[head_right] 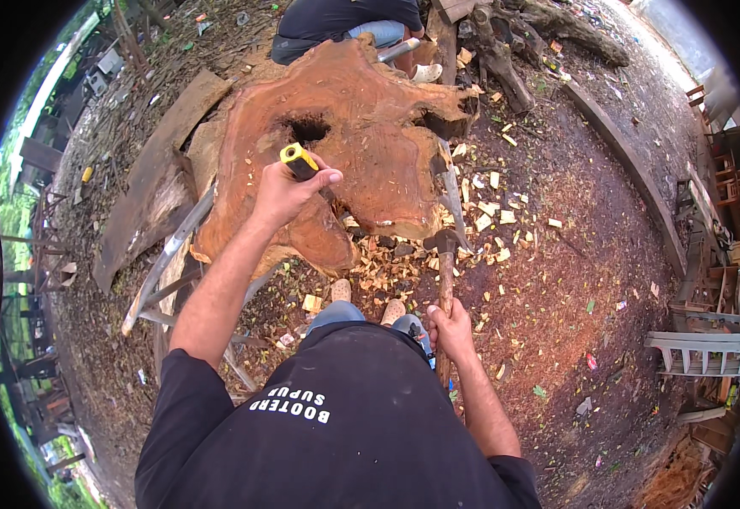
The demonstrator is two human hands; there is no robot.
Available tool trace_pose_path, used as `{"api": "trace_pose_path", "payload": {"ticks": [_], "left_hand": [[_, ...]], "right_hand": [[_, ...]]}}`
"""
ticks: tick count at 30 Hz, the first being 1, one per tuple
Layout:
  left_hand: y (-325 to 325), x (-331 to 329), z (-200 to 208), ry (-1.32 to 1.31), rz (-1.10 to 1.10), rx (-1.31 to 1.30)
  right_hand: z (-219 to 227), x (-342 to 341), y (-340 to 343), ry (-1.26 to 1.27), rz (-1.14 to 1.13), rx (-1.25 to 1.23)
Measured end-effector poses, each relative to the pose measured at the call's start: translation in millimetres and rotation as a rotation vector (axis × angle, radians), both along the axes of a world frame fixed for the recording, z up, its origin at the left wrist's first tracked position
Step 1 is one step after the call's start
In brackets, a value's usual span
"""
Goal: The person carves into a wooden slab by holding a chisel against a groove and striking it repeatedly with a small axe.
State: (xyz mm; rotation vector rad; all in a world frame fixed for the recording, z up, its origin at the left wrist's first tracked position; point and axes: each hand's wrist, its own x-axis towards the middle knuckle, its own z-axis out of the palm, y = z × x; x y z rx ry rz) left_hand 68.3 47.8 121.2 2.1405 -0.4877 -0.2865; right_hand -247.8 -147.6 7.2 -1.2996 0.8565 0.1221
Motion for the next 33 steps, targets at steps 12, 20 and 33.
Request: {"api": "trace_pose_path", "payload": {"ticks": [12, 20, 33], "left_hand": [[1, -11, -22, -0.304, -0.168, -0.049], [13, 2, -20, -0.208, -0.248, -0.098], [13, 7, -22, -0.240, -0.278, -0.051]], "right_hand": [[108, 40, 2, -0.432, 0.202, -0.298], [138, 74, -1, -0.560, 0.322, -0.290], [134, 69, -3, -0.536, 0.198, -0.161]]}}
